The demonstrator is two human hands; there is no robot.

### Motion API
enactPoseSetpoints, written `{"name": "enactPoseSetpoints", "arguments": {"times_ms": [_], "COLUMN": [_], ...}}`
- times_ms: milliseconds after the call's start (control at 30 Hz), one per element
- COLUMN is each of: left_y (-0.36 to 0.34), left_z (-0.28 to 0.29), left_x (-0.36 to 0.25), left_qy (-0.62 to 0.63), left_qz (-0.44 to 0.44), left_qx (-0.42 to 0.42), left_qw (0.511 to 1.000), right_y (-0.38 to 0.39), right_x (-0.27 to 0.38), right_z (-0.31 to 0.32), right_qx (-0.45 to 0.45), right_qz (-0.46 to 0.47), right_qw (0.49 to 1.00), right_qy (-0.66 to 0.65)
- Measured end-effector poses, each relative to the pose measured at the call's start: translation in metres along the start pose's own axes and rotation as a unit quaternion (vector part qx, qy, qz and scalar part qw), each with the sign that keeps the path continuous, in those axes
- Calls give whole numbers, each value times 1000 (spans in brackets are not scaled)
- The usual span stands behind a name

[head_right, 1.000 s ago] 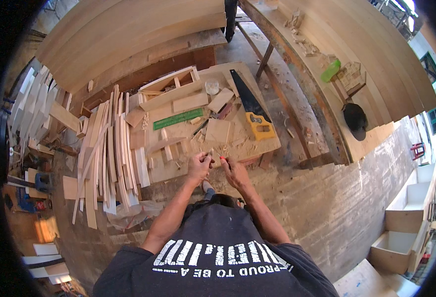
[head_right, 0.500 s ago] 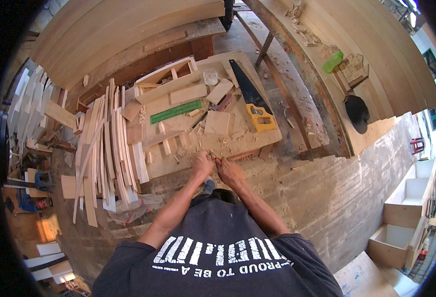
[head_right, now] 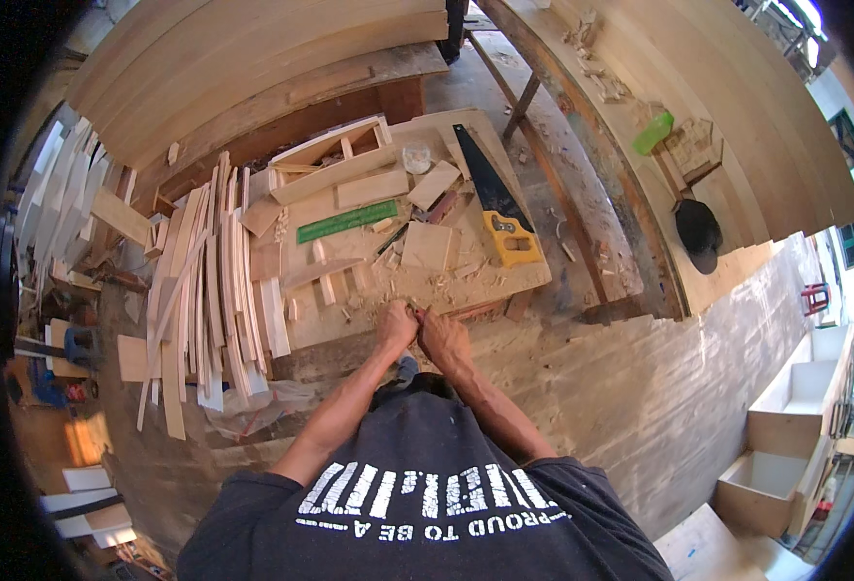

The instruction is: The person carves a small piece of wood with a handheld chisel, repeatedly shaving off thin layers of wood while holding the piece against a workbench.

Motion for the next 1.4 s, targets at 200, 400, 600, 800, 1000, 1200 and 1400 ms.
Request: {"name": "enactPoseSetpoints", "arguments": {"times_ms": [200, 400, 600, 800, 1000, 1200, 1400], "left_y": [-3, 3, 13, 6, 13, 12, 12], "left_z": [-14, -5, -3, -12, -8, -8, -6], "left_x": [8, -8, -7, -1, -7, -6, -9], "left_qy": [-39, -66, -53, -107, -158, -184, -172], "left_qz": [-27, -80, -49, -75, -70, -59, -68], "left_qx": [-16, -17, -12, -18, 17, 38, 39], "left_qw": [999, 994, 997, 991, 985, 980, 982], "right_y": [-9, -52, -12, -19, -10, -4, -16], "right_x": [-8, -49, -75, -62, -49, -34, -37], "right_z": [-7, -32, -9, -15, -1, 4, 1], "right_qx": [-35, -15, 1, -1, 18, 17, -15], "right_qz": [13, 86, 73, 101, 83, 31, 55], "right_qw": [999, 993, 954, 986, 995, 999, 997], "right_qy": [22, -84, -290, -131, -61, -14, -48]}}
Point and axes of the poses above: each hand's wrist, its own y-axis away from the middle knuckle, its own z-axis out of the back of the hand, x = y × z, the point moved 4 cm from there along -y, towards the middle knuckle, and after that the axes turned 15 degrees about x, right-handed, at the moved point
